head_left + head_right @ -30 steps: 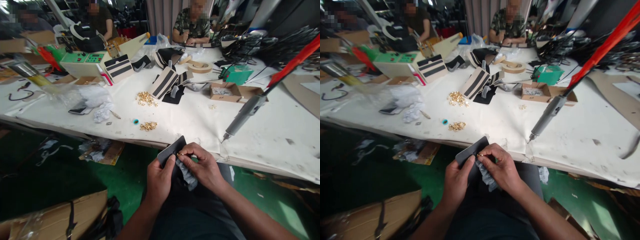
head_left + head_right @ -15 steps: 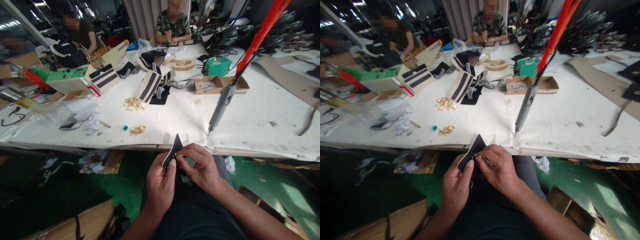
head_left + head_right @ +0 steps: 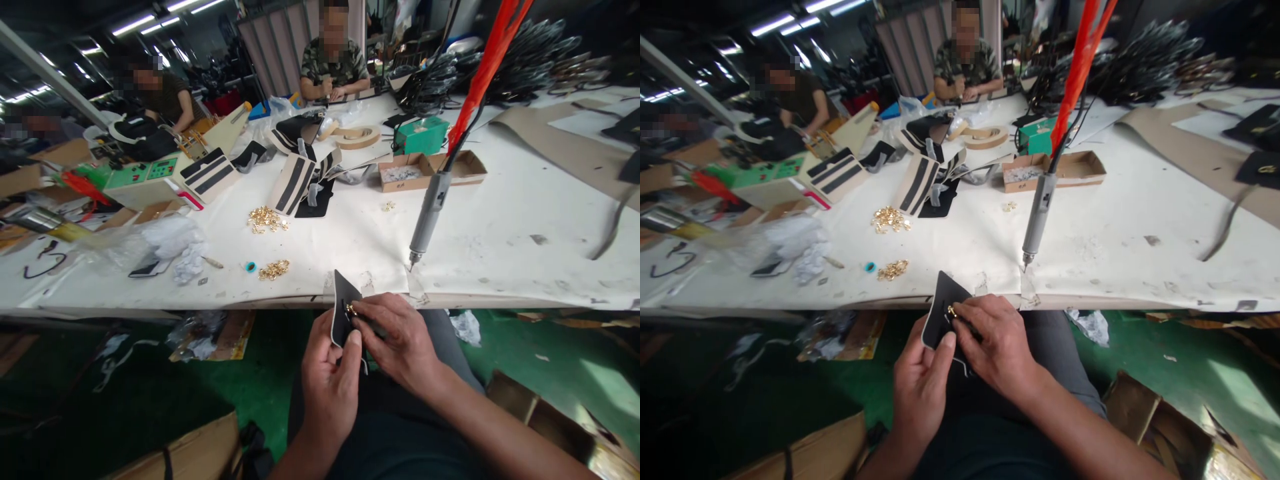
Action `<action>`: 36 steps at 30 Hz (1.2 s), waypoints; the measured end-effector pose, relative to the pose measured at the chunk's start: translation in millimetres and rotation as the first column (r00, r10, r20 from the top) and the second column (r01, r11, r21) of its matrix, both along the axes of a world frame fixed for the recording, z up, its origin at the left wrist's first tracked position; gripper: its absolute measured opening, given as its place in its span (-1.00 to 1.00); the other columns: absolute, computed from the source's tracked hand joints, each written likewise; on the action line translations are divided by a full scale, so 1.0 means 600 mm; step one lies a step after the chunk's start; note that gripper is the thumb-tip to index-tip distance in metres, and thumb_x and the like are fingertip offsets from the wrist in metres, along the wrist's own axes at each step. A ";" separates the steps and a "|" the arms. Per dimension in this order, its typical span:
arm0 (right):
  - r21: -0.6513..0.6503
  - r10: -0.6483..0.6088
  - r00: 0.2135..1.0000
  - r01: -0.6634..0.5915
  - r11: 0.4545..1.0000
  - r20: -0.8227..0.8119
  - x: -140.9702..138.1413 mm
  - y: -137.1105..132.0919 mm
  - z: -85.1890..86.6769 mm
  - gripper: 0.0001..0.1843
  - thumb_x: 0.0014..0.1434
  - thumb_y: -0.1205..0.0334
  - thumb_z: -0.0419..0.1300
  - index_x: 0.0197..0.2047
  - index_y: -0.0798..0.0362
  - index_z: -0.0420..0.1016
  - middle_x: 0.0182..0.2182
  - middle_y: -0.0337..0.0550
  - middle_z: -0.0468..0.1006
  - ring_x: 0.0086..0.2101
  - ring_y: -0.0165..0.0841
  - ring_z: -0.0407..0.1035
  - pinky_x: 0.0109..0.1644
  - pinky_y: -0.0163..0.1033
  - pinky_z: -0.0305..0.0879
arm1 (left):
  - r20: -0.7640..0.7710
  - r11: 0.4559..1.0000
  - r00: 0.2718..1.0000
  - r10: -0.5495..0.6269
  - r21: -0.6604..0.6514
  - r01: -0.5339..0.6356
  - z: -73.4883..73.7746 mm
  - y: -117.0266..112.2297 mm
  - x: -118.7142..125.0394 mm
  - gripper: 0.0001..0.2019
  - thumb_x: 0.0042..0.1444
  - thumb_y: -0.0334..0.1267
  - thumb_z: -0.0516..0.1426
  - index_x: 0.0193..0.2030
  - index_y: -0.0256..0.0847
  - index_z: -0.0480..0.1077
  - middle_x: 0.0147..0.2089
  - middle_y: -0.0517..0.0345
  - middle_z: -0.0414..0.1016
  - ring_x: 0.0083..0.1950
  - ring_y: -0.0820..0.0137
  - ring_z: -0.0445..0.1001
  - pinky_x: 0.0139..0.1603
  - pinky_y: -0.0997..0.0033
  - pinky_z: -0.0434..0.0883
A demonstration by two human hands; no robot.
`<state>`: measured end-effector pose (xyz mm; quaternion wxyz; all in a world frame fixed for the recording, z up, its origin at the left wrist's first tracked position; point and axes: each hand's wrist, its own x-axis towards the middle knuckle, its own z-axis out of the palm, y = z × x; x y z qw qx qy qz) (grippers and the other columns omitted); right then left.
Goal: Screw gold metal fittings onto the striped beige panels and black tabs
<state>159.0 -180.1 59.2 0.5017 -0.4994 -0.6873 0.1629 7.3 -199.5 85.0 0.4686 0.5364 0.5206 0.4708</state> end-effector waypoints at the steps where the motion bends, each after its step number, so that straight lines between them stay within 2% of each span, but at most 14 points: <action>1: -0.007 0.031 0.999 -0.031 0.999 0.005 0.001 -0.004 0.002 -0.61 0.30 0.31 0.26 0.16 -0.13 0.59 -0.06 -0.05 0.69 -0.11 -0.15 0.59 0.01 0.01 0.51 | 0.013 1.000 1.000 -0.005 -0.010 0.005 -0.001 -0.001 -0.001 -0.71 0.36 -0.10 0.21 0.15 -0.09 0.56 0.21 -0.01 0.55 0.13 0.20 0.56 0.02 0.43 0.52; 5: -0.064 0.164 0.985 -0.160 0.985 0.057 0.003 -0.018 0.013 -0.18 0.11 0.34 0.30 0.43 -0.15 0.30 0.17 0.04 0.54 0.11 -0.01 0.47 0.20 0.14 0.43 | 0.001 1.000 1.000 -0.012 0.009 0.012 -0.004 -0.005 -0.002 -0.62 0.36 -0.09 0.22 0.25 -0.11 0.49 0.24 -0.06 0.51 0.21 0.13 0.53 0.19 0.32 0.49; 7: -0.092 0.196 0.977 -0.187 0.978 0.088 0.001 -0.022 0.015 -0.10 0.08 0.33 0.33 0.47 -0.13 0.20 0.21 0.07 0.50 0.15 0.02 0.44 0.24 0.18 0.39 | -0.020 0.999 0.999 -0.031 0.036 0.031 -0.003 -0.009 0.001 -0.60 0.38 -0.09 0.20 0.30 -0.10 0.44 0.28 -0.07 0.46 0.30 0.10 0.48 0.30 0.27 0.44; 9: -0.107 0.172 0.980 -0.161 0.981 0.099 -0.001 -0.023 0.011 -0.16 0.12 0.31 0.34 0.44 -0.10 0.23 0.18 0.08 0.52 0.11 0.01 0.45 0.21 0.16 0.40 | -0.017 0.997 0.998 -0.064 0.044 0.065 -0.001 -0.017 0.006 -0.55 0.38 -0.08 0.20 0.35 -0.08 0.39 0.33 -0.09 0.41 0.35 0.08 0.42 0.34 0.24 0.42; 12: -0.122 0.081 0.994 -0.072 0.990 0.070 -0.004 -0.019 -0.001 -0.47 0.24 0.30 0.29 0.27 -0.08 0.42 0.06 0.04 0.61 0.01 -0.04 0.50 0.11 0.09 0.43 | 0.035 0.994 0.993 -0.112 0.015 0.112 -0.002 -0.030 0.010 -0.47 0.35 -0.06 0.22 0.42 -0.06 0.32 0.40 -0.13 0.34 0.39 0.02 0.39 0.29 0.20 0.48; 16: -0.243 0.022 0.995 -0.045 0.969 -0.099 0.003 -0.009 -0.010 -0.82 0.44 0.20 0.14 -0.02 -0.05 0.58 -0.15 -0.06 0.67 -0.13 -0.15 0.54 0.02 -0.05 0.45 | -0.042 0.988 0.990 -0.131 0.080 0.134 -0.022 -0.022 0.000 -0.43 0.34 -0.16 0.23 0.46 -0.03 0.30 0.42 -0.16 0.33 0.36 0.03 0.43 0.25 0.15 0.52; 20: -0.517 -0.016 0.919 -0.207 0.830 -0.394 0.025 0.002 -0.009 -0.64 0.41 -0.07 0.19 -0.23 0.03 0.58 -0.32 -0.15 0.67 -0.30 -0.20 0.55 -0.24 -0.20 0.47 | -0.233 0.971 0.967 -0.100 0.189 0.146 -0.054 0.030 -0.012 -0.66 0.34 -0.23 0.22 0.23 -0.05 0.53 0.09 -0.05 0.56 0.09 0.19 0.57 0.18 0.17 0.51; 22: -0.610 -0.082 0.868 -0.274 0.744 -0.490 0.038 0.009 -0.008 -0.58 0.32 -0.17 0.26 -0.24 0.05 0.57 -0.36 -0.16 0.67 -0.36 -0.21 0.54 -0.34 -0.22 0.44 | -0.258 0.977 0.966 -0.013 0.202 0.067 -0.069 0.062 -0.010 -0.76 0.27 -0.23 0.29 0.07 -0.09 0.57 0.02 -0.01 0.57 0.01 0.22 0.57 0.07 0.22 0.52; 24: -0.664 -0.153 0.828 -0.306 0.682 -0.539 0.049 0.017 -0.008 -0.55 0.26 -0.21 0.31 -0.24 0.06 0.57 -0.38 -0.15 0.67 -0.41 -0.21 0.54 -0.38 -0.22 0.44 | -0.211 0.990 0.976 0.057 0.140 -0.028 -0.079 0.092 -0.003 -0.67 0.15 -0.21 0.37 0.05 -0.15 0.52 0.06 -0.04 0.57 0.03 0.20 0.57 0.03 0.25 0.52; 26: -0.690 -0.197 0.801 -0.328 0.646 -0.565 0.057 0.026 -0.010 -0.55 0.24 -0.20 0.32 -0.20 0.06 0.58 -0.35 -0.12 0.70 -0.38 -0.18 0.58 -0.34 -0.20 0.47 | -0.074 0.999 0.997 0.034 0.013 -0.033 -0.083 0.117 0.006 -0.45 0.08 -0.20 0.41 0.20 -0.17 0.42 0.09 -0.06 0.58 0.06 0.19 0.60 0.03 0.27 0.53; 28: -0.708 -0.210 0.795 -0.343 0.617 -0.569 0.064 0.035 -0.011 -0.56 0.25 -0.17 0.32 -0.15 0.07 0.60 -0.31 -0.08 0.72 -0.34 -0.15 0.61 -0.31 -0.18 0.49 | 0.084 0.992 0.995 -0.058 -0.109 0.068 -0.082 0.136 0.014 -0.27 0.07 -0.17 0.41 0.36 -0.16 0.29 0.03 -0.01 0.63 -0.01 0.22 0.64 -0.02 0.30 0.55; 30: -0.729 -0.214 0.805 -0.344 0.592 -0.553 0.070 0.044 -0.011 -0.59 0.26 -0.14 0.31 -0.15 0.07 0.59 -0.32 -0.08 0.71 -0.34 -0.14 0.61 -0.32 -0.19 0.49 | 0.162 0.969 0.977 -0.142 -0.179 0.170 -0.078 0.152 0.019 -0.24 0.07 -0.15 0.40 0.40 -0.14 0.28 -0.11 0.09 0.67 -0.15 0.26 0.65 -0.11 0.34 0.56; 32: -0.749 -0.222 0.819 -0.328 0.575 -0.529 0.077 0.053 -0.010 -0.61 0.26 -0.12 0.31 -0.17 0.07 0.58 -0.35 -0.10 0.70 -0.37 -0.16 0.60 -0.35 -0.21 0.47 | 0.128 0.955 0.974 -0.187 -0.209 0.211 -0.074 0.166 0.022 -0.34 0.05 -0.15 0.41 0.30 -0.13 0.40 -0.22 0.16 0.67 -0.26 0.30 0.63 -0.18 0.37 0.55; 36: -0.810 -0.201 0.890 -0.253 0.529 -0.410 0.093 0.071 -0.006 -0.64 0.24 -0.10 0.31 -0.22 0.07 0.58 -0.38 -0.13 0.68 -0.42 -0.22 0.56 -0.42 -0.25 0.40 | -0.035 0.960 0.977 -0.211 -0.197 0.200 -0.073 0.187 0.026 -0.47 0.01 -0.22 0.41 0.16 -0.10 0.53 -0.27 0.19 0.65 -0.29 0.30 0.62 -0.22 0.37 0.54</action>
